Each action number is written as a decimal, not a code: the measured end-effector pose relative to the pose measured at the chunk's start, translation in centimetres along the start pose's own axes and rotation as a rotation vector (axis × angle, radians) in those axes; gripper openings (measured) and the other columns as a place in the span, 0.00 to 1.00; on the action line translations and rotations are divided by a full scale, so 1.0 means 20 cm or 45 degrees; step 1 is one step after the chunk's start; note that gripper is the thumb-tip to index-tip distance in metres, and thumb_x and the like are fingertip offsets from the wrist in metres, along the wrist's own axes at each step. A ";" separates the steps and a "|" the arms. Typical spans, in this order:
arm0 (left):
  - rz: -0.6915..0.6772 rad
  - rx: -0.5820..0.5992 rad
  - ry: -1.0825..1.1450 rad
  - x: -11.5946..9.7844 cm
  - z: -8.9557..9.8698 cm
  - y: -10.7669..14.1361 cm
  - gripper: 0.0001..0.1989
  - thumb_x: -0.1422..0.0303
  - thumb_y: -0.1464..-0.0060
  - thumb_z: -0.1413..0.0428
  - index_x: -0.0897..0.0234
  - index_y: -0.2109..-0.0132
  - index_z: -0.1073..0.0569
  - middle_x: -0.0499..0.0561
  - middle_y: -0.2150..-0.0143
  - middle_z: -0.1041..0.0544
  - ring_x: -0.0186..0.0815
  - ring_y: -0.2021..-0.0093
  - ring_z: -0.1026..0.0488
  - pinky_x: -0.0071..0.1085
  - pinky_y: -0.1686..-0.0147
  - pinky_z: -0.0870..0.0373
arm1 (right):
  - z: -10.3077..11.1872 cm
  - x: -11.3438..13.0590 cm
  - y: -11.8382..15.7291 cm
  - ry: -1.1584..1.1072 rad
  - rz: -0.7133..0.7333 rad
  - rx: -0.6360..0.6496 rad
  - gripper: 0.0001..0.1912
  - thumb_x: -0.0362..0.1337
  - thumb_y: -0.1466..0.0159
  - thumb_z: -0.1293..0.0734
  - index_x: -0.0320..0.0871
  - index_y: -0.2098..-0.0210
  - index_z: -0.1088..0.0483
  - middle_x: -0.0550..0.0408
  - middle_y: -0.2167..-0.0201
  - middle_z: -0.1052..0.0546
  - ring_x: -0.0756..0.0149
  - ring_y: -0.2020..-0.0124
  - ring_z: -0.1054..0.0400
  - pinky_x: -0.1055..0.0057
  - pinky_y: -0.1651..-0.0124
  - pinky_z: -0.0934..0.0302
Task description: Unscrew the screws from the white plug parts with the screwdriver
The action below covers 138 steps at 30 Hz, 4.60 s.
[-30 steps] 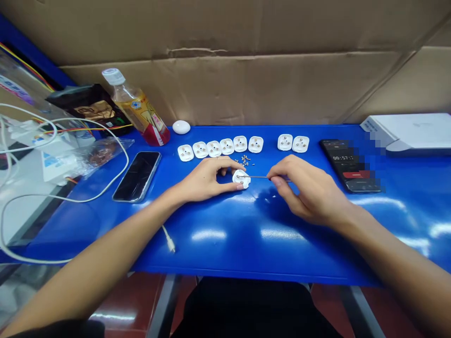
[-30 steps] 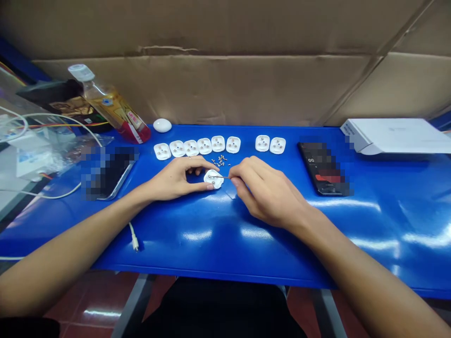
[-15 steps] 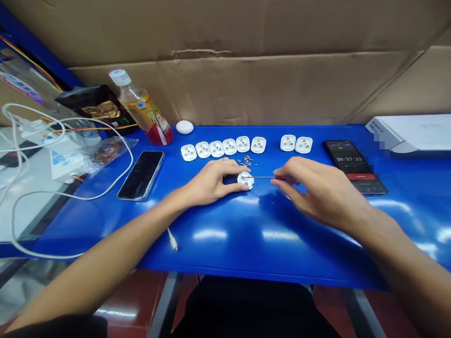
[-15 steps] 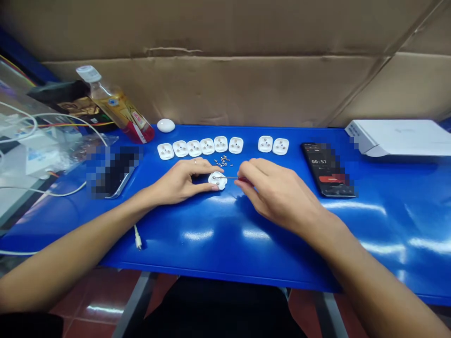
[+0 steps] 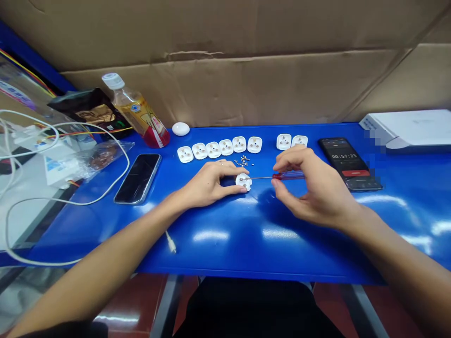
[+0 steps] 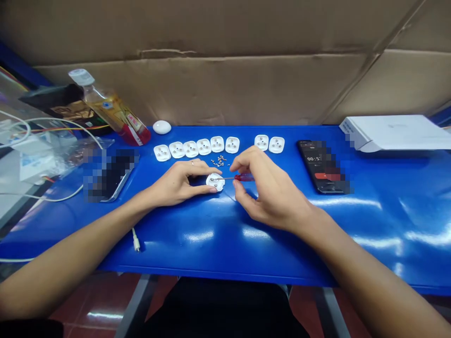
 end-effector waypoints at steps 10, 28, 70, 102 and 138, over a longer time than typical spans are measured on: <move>0.011 0.006 0.007 0.00 0.00 0.00 0.21 0.56 0.38 0.34 0.60 0.42 0.19 0.52 0.53 0.17 0.39 0.59 0.23 0.34 0.54 0.28 | 0.00 0.01 0.01 0.044 -0.023 -0.001 0.15 0.32 0.33 0.34 0.46 0.47 0.33 0.48 0.57 0.20 0.57 0.62 0.22 0.62 0.63 0.27; 0.021 0.010 -0.017 0.00 0.00 0.00 0.23 0.56 0.38 0.34 0.62 0.41 0.19 0.52 0.55 0.17 0.34 0.65 0.27 0.29 0.63 0.33 | -0.01 -0.04 0.02 0.137 -0.094 0.031 0.12 0.37 0.28 0.35 0.44 0.46 0.30 0.53 0.65 0.21 0.61 0.70 0.24 0.65 0.67 0.31; 0.002 0.022 -0.014 0.02 0.00 0.01 0.23 0.55 0.38 0.35 0.61 0.40 0.20 0.50 0.59 0.20 0.31 0.68 0.33 0.29 0.66 0.38 | 0.00 -0.03 0.00 0.107 0.039 0.058 0.06 0.33 0.29 0.35 0.46 0.54 0.27 0.53 0.62 0.16 0.60 0.63 0.21 0.64 0.59 0.28; 0.001 0.019 -0.099 0.01 0.00 0.01 0.23 0.52 0.37 0.38 0.61 0.41 0.20 0.48 0.64 0.24 0.32 0.68 0.33 0.30 0.64 0.37 | 0.00 -0.01 0.00 0.055 0.132 0.046 0.09 0.30 0.32 0.33 0.45 0.53 0.31 0.50 0.62 0.21 0.56 0.60 0.26 0.59 0.60 0.30; 0.098 -0.067 0.010 0.04 0.00 -0.02 0.22 0.55 0.29 0.46 0.58 0.36 0.24 0.58 0.29 0.33 0.37 0.54 0.23 0.36 0.54 0.25 | -0.02 -0.07 0.00 0.172 -0.122 -0.014 0.09 0.34 0.26 0.39 0.40 0.51 0.29 0.45 0.57 0.20 0.55 0.57 0.23 0.61 0.54 0.30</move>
Point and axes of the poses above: each hand's wrist, its own y-axis away from the middle knuckle, its own z-axis out of the back of the hand, x = y × z, the point moved 2 cm from there along -y, towards the middle knuckle
